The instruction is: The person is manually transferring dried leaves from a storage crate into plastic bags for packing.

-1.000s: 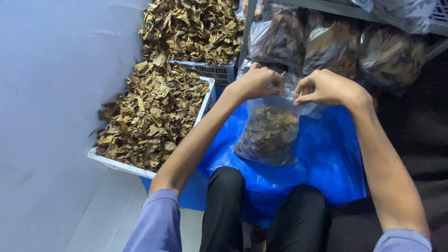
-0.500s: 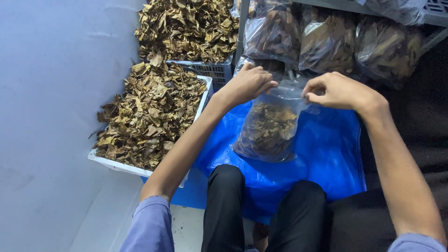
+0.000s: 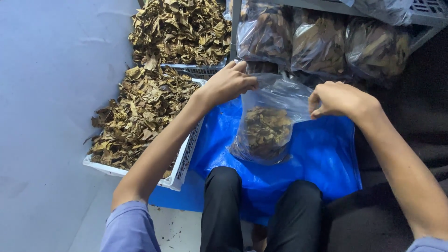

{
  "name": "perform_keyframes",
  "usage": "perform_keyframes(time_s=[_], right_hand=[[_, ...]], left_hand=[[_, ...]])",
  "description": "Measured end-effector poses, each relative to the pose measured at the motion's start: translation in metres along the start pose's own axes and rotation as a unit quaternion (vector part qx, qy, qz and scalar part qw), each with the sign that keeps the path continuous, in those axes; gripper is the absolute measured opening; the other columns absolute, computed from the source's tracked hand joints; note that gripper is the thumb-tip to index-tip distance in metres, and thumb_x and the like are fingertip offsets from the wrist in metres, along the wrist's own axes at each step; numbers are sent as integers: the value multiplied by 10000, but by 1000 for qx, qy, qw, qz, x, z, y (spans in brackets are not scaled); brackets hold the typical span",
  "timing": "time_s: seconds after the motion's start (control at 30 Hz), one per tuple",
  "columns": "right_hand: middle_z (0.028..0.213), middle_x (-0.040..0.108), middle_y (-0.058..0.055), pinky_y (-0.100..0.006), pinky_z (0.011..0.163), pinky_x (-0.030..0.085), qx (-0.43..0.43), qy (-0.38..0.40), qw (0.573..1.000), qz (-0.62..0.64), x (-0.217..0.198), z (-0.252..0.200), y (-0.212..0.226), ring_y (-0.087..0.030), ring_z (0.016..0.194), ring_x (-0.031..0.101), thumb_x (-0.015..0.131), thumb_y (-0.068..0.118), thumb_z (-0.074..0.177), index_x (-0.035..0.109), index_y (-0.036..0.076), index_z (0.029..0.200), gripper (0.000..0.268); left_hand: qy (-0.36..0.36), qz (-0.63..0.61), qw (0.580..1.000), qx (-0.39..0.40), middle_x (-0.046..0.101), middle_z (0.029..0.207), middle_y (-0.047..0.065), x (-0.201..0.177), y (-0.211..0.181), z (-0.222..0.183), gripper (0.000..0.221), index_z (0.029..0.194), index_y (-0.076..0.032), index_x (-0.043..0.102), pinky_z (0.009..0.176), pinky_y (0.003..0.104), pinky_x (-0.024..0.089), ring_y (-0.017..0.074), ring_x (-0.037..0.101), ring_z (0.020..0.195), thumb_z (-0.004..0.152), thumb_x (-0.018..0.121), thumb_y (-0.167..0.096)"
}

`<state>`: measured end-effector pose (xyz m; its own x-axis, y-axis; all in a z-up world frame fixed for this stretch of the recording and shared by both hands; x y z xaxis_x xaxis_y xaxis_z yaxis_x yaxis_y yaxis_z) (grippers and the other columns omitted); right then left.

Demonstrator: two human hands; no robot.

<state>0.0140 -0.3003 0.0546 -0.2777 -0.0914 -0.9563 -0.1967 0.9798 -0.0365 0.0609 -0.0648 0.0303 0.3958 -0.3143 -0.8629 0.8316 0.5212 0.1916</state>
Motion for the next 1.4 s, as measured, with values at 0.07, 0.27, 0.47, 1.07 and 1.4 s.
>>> perform_keyframes(time_s=[0.07, 0.27, 0.47, 1.07, 1.4], right_hand=[[987, 852, 14, -390, 874, 614, 8, 20, 1000, -19, 5, 6, -2, -191, 868, 798, 874, 272, 752, 882, 235, 969, 220], [986, 858, 3, -366, 864, 636, 32, 25, 998, -52, -3, 4, -24, -179, 871, 819, 819, 206, 827, 861, 246, 1061, 242], [1071, 843, 18, -357, 888, 652, 2, 9, 1000, -12, -5, -2, -21, -156, 931, 824, 774, 176, 858, 847, 216, 1086, 243], [1186, 665, 0, -385, 898, 619, 36, -74, 996, -35, -13, -13, -30, -211, 937, 731, 751, 334, 882, 842, 238, 1056, 218], [1418, 570, -35, -362, 867, 653, -15, -9, 1000, 7, 10, 6, -34, -201, 972, 792, 717, 283, 909, 852, 209, 1050, 209]], left_hand=[[18, 8, 1000, -8, 800, 809, -16, 0, -1, -2, 354, 1120, -121, 716, 886, 345, 430, 203, 550, 1009, 811, 767, -286], [26, -42, 999, -18, 685, 1187, 44, -9, 0, -29, 368, 1187, -97, 623, 874, 399, 508, 242, 529, 964, 850, 539, 24], [24, 2, 999, -29, 661, 1003, 26, 8, 25, -37, 104, 939, -127, 665, 907, 378, 502, 236, 482, 955, 876, 726, -181], [32, -289, 862, -415, 651, 1114, 211, 13, 41, -35, 428, 1241, -27, 398, 636, 374, 617, 212, 656, 747, 1046, 342, -404], [106, -358, 750, -546, 646, 613, 61, 33, 52, -30, 538, 646, -67, 589, 462, 238, 595, 127, 638, 466, 951, 708, -494]])
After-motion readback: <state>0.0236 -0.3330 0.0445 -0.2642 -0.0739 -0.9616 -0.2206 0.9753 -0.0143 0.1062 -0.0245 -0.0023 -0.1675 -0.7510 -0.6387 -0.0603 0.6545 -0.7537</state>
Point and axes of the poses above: each hand's wrist, its own z-axis towards the middle knuckle, its own x-axis out of the palm, y = z × x, the point moved 6 cm from there along z, towards the middle knuckle
